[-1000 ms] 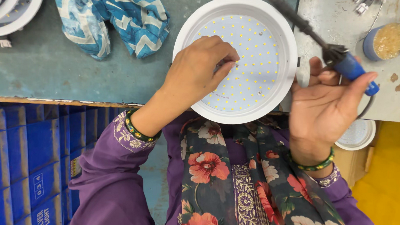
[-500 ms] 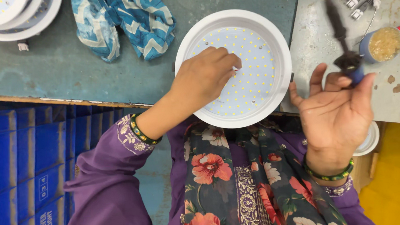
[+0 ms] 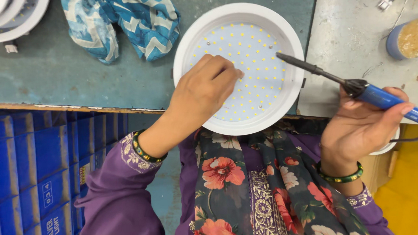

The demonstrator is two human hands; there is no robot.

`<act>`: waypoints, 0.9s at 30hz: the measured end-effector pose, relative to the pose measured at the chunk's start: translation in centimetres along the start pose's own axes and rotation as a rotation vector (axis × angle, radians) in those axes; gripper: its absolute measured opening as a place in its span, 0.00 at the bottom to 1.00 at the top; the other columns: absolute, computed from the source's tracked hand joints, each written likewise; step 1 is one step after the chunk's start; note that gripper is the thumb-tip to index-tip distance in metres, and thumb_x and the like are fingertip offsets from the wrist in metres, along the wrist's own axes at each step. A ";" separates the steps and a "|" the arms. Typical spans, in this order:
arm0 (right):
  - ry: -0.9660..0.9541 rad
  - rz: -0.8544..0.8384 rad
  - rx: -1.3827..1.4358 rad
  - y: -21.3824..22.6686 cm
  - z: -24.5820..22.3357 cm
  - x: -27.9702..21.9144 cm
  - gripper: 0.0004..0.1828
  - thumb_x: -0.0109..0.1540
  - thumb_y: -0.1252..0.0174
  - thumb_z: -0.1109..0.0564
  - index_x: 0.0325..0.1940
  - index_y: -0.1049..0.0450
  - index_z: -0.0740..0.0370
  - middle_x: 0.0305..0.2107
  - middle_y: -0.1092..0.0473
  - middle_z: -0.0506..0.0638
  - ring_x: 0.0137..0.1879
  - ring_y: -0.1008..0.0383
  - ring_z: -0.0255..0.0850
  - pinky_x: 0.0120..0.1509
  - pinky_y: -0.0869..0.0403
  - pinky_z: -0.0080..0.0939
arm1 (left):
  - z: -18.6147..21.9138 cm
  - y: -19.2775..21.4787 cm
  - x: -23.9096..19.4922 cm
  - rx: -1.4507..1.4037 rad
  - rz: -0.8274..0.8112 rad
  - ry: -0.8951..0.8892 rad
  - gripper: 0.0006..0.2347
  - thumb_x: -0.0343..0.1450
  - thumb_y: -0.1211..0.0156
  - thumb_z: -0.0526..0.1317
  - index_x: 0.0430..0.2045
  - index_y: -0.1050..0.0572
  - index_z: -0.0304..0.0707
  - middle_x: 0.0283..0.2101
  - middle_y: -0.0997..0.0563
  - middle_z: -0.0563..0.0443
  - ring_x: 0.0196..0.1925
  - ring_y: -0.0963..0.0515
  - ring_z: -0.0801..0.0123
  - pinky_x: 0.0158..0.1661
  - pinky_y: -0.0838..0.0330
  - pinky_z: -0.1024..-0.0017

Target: The person uses a soldering iron to attach wires to multiple circular LED panels on a workbench. They handle each panel individually, solder the wires, and then stack the completed units.

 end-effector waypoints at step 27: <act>0.565 -0.184 -0.605 -5.4 -0.4 -1.9 0.26 0.77 0.61 0.34 0.48 0.43 0.61 0.33 0.39 0.58 0.41 0.31 0.51 0.64 0.24 0.56 | -1.2 0.8 -1.8 0.191 0.026 -0.019 0.13 0.68 0.30 0.34 0.45 0.25 0.40 0.43 0.28 0.54 0.45 0.25 0.65 0.41 0.25 0.70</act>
Point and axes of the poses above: each hand's wrist, its own x-axis towards the middle knuckle, its own y-axis out of the back of the hand, z = x × y, the point moved 4 cm from there along x, towards the middle knuckle
